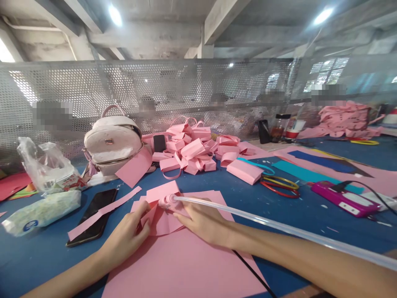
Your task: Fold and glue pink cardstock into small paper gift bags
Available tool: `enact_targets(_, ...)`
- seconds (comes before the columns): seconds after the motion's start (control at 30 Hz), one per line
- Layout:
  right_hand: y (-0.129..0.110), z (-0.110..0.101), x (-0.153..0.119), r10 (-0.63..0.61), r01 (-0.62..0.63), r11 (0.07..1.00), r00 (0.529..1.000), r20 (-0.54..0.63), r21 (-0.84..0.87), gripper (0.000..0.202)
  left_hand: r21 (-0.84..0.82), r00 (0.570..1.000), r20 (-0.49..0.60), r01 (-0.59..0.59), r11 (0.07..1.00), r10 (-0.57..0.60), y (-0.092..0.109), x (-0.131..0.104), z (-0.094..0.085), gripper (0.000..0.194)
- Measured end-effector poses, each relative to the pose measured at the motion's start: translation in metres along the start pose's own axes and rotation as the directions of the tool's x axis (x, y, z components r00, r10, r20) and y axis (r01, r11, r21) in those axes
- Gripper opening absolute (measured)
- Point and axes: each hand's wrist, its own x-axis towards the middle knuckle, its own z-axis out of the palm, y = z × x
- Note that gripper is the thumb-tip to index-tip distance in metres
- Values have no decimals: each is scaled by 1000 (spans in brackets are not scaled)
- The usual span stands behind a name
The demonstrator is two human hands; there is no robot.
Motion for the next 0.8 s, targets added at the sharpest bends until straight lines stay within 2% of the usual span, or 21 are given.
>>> enact_targets(0.2, -2, -6, 0, 25, -26, 1000, 999, 42, 15, 41, -8, 1000, 4, 16, 1000, -16, -3, 1, 2, 15)
enact_targets(0.37, -6, -14, -4, 99, -101, 994, 992, 72, 30, 43, 3, 1000, 4, 28, 1000, -28, -6, 0, 3, 15)
enact_targets(0.47, -6, -17, -7, 43, -49, 997, 995, 90, 67, 44, 9, 1000, 2, 19, 1000, -19, -6, 0, 4, 16)
enact_targets(0.53, -6, -18, -8, 19, -26, 995, 997, 79, 91, 43, 11, 1000, 1, 15, 1000, -15, -6, 0, 4, 15)
enact_targets(0.67, -7, -21, -12, 73, -80, 987, 996, 55, 136, 42, 14, 1000, 3, 9, 1000, -9, -6, 1, 4, 14)
enact_targets(0.8, -5, -25, -15, 61, -62, 997, 998, 18, 45, 42, 15, 1000, 5, 5, 1000, -5, -5, 1, 3, 15)
